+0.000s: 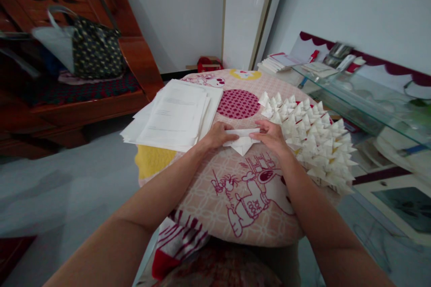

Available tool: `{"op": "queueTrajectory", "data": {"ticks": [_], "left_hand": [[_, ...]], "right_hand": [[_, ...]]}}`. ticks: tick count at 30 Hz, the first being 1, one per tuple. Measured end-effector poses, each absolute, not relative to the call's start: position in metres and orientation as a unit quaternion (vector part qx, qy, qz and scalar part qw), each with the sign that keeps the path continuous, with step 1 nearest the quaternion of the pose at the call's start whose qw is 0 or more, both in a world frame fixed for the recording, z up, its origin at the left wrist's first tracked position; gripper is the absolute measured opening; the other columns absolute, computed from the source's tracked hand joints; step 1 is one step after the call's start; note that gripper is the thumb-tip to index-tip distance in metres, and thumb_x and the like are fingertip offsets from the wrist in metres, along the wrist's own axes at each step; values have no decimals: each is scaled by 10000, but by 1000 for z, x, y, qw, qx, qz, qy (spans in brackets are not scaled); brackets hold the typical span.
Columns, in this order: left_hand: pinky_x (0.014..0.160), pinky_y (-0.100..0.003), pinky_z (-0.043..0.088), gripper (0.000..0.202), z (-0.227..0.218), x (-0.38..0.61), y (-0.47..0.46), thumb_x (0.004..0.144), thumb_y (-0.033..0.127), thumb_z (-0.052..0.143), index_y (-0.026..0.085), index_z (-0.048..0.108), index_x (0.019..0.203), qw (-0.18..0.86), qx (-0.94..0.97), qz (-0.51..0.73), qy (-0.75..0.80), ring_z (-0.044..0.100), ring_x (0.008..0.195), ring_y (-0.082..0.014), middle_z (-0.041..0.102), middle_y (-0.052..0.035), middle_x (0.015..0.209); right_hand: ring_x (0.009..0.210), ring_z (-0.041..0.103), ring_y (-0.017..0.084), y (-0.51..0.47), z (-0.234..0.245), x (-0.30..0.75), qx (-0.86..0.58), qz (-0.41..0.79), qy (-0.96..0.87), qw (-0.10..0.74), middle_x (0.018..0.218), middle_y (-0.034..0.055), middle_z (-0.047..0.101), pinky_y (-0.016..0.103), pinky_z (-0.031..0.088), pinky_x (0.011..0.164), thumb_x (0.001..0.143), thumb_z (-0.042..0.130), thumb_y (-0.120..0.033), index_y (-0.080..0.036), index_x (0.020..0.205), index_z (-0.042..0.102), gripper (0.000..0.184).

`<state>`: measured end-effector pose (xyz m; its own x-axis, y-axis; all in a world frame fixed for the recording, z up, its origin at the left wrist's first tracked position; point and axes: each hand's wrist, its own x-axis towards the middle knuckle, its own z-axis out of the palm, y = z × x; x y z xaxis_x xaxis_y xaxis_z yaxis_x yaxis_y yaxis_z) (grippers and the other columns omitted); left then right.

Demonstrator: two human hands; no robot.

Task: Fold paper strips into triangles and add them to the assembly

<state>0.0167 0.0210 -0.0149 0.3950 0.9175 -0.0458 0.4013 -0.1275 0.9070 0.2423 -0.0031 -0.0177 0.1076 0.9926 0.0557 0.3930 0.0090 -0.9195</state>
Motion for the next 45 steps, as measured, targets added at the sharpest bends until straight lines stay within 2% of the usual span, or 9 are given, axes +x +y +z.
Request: {"op": "queueTrajectory", "data": {"ticks": [3,6,12,18,25,36,38,43,45], "left_hand": [[518,-255,283,268,-13,17,16,694,376,675,111,694,729,457,703,306,450,447,551,-106,547,3,601],[516,-247,278,264,-14,19,14,709,387,657,123,678,714,457,712,309,433,442,554,-101,540,14,604],[510,-251,247,244,-13,21,14,719,370,637,144,623,629,437,742,283,422,414,545,-95,476,32,556],[509,-256,243,216,-7,25,9,729,353,633,152,647,652,429,740,277,438,391,537,-90,475,41,552],[511,-257,274,141,-12,18,15,688,267,625,132,641,651,455,720,283,441,426,546,-98,524,15,577],[484,-246,244,76,0,-3,16,665,193,603,150,603,601,470,702,261,467,357,495,-76,452,45,520],[483,-237,267,53,2,-6,16,669,172,593,145,635,650,486,693,264,463,379,498,-77,492,36,541],[604,-227,418,267,0,-2,16,748,234,646,123,717,980,539,669,330,391,550,679,-110,680,-42,807],[608,-232,424,285,-6,3,16,740,293,716,116,713,963,554,677,311,371,563,697,-117,685,-56,830]], "right_hand": [[760,705,220,-9,-15,239,-541,499,-519,435,859,63,780,362,560,754,541,865,-339,-176,948,762,450],[753,709,222,-16,-11,231,-499,552,-501,443,824,57,782,360,561,760,525,870,-324,-171,836,765,362],[739,708,237,-19,-10,222,-514,534,-521,425,786,64,771,361,561,713,557,850,-349,-184,763,748,283],[715,702,233,-18,-16,217,-532,511,-536,411,808,61,772,356,567,670,591,817,-372,-204,765,730,257],[751,715,229,-17,-12,225,-513,519,-509,455,810,66,779,358,568,725,547,851,-349,-161,819,754,344],[689,685,190,-15,-6,237,-504,537,-459,498,797,39,778,348,555,730,466,869,-269,-165,775,754,346],[694,686,188,-16,-5,238,-495,543,-455,502,802,37,779,346,557,735,460,865,-253,-169,773,754,343],[707,694,192,-15,-8,240,-501,538,-467,491,810,40,782,349,565,732,486,863,-262,-175,778,759,322],[714,699,191,-15,-10,238,-494,539,-478,486,830,38,787,348,568,736,509,861,-265,-178,812,771,328]]}}
